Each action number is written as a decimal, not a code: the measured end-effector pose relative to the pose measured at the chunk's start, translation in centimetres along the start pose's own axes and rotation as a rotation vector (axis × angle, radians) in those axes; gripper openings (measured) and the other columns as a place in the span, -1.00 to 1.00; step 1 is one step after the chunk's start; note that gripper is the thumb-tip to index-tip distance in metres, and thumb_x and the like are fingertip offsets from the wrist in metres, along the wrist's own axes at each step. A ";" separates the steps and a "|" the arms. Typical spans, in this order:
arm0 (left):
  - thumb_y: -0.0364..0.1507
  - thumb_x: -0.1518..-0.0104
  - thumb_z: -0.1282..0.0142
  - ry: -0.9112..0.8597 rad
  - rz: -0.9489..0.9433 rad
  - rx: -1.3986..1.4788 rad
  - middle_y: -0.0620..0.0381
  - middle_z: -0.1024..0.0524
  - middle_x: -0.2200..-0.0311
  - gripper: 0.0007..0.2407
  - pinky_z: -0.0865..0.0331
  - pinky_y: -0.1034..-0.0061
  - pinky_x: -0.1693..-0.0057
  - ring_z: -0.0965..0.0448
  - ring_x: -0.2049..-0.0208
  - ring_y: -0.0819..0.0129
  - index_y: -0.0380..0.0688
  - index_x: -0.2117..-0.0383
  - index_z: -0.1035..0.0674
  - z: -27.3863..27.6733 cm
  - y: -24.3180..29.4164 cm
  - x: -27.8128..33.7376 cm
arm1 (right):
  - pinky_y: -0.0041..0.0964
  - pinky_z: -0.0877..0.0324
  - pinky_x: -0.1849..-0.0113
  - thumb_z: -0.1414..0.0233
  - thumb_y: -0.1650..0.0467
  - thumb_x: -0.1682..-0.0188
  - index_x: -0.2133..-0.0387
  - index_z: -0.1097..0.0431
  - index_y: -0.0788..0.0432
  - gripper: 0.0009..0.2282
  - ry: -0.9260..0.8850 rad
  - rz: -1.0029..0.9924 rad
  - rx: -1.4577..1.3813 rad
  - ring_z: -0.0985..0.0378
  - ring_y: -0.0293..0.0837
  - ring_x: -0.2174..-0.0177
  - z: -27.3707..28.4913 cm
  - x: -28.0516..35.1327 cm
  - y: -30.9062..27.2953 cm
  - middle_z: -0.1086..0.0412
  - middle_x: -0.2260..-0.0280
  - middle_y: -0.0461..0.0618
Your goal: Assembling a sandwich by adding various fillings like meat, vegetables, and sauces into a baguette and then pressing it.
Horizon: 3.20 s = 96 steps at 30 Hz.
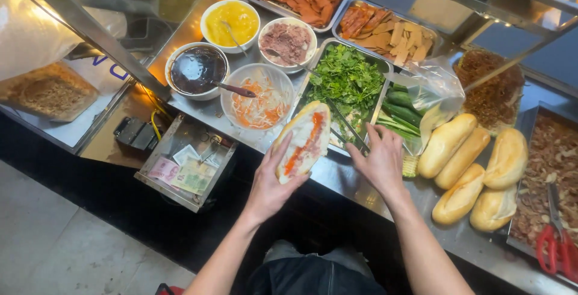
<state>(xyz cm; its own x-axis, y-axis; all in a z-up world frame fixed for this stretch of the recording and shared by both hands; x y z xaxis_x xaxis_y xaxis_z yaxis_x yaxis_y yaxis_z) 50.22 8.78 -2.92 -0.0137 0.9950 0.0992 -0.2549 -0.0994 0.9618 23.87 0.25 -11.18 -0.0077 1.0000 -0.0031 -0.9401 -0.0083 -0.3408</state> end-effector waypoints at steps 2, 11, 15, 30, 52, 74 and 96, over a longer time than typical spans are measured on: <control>-0.45 0.07 -0.39 -0.018 -0.002 0.007 -0.47 -0.18 -0.27 -0.25 -0.24 -0.16 -0.25 -0.26 -0.25 -0.43 0.12 -0.36 -0.27 0.7 -0.2 -0.3 | 0.09 -0.28 -0.02 -0.21 -0.03 0.19 -0.08 -0.44 -0.03 -0.40 -0.051 -0.026 0.099 -0.22 0.14 -0.13 -4.0 -1.3 2.0 -0.30 -0.05 0.01; -0.50 0.06 -0.37 0.001 0.229 0.192 -0.19 -0.28 -0.10 -0.21 -0.67 0.43 0.28 -0.48 -0.07 -0.09 0.18 -0.37 -0.18 2.1 -0.9 -2.1 | 0.23 -0.45 0.10 0.00 0.07 -0.07 -0.22 -0.31 -0.12 -0.53 -0.119 0.033 0.162 -0.60 0.20 0.15 1.5 -4.2 1.0 -0.50 0.20 0.03; -0.44 0.06 -0.39 0.011 0.250 0.192 -0.17 -0.28 -0.06 -0.19 -0.66 0.46 0.30 -0.48 -0.08 -0.05 0.17 -0.38 -0.13 1.2 0.2 -2.8 | 0.13 -0.52 0.13 0.13 0.01 -0.09 -0.11 -0.32 -0.56 -0.69 -0.085 0.101 0.317 -0.65 0.12 0.28 0.3 -7.3 2.8 -0.50 0.34 -0.23; -0.46 0.15 -0.41 0.165 0.064 0.011 -0.34 0.04 -0.40 -0.02 -0.17 -0.27 -0.28 -0.06 -0.34 -0.45 0.14 -0.45 0.05 -8.1 -1.5 -8.0 | -0.05 -0.51 0.33 -0.20 0.35 0.03 -0.05 -0.55 -0.09 -0.66 -0.049 -0.223 -0.472 -0.68 0.06 0.39 14.7 5.8 -3.3 -0.61 0.25 0.16; -0.40 0.15 -0.50 0.278 -0.095 0.006 -0.37 -0.14 -0.30 0.03 -0.24 -0.25 -0.23 -0.25 -0.26 -0.43 0.20 -0.45 0.07 -6.9 -1.0 -5.0 | -0.10 -0.46 0.42 -0.24 0.20 0.07 -0.06 -0.56 -0.22 -0.63 0.112 0.014 -0.126 -0.60 0.04 0.50 16.3 5.1 -4.9 -0.58 0.45 -0.01; -0.45 -0.03 -0.17 0.128 0.122 0.223 -0.37 0.08 -0.37 -0.18 -0.46 -0.01 -0.13 -0.09 -0.33 -0.39 0.10 -0.45 0.07 -5.6 -3.8 -4.9 | -0.04 -0.47 0.14 -0.16 0.20 0.04 -0.03 -0.53 -0.38 -0.67 -0.078 -0.216 -0.136 -0.65 0.10 0.25 14.3 2.3 0.7 -0.60 0.46 -0.07; -0.45 0.03 -0.35 0.046 -0.001 0.268 -0.11 0.12 -0.46 -0.07 -0.06 0.10 -0.40 0.06 -0.45 0.05 0.14 -0.42 0.15 -8.2 -3.3 -5.5 | -0.16 -0.55 0.51 0.03 0.01 -0.01 -0.19 -0.31 -0.50 -0.57 -0.294 -0.094 0.520 -0.61 -0.11 0.56 14.6 5.9 5.1 -0.55 0.47 -0.14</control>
<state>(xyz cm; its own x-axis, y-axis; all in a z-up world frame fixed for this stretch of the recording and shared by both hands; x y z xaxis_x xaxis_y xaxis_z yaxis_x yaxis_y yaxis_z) 43.18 3.72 -8.76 -0.0586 0.9940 0.0920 0.0101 -0.0916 0.9957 14.05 6.11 0.83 0.0591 0.9551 0.2902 -0.9841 0.0069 0.1775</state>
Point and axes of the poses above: each hand's wrist, its own x-axis away from the middle knuckle, its own z-axis out of the back of the hand, y = z × x, the point moved 8 cm from there along -x, towards the middle knuckle
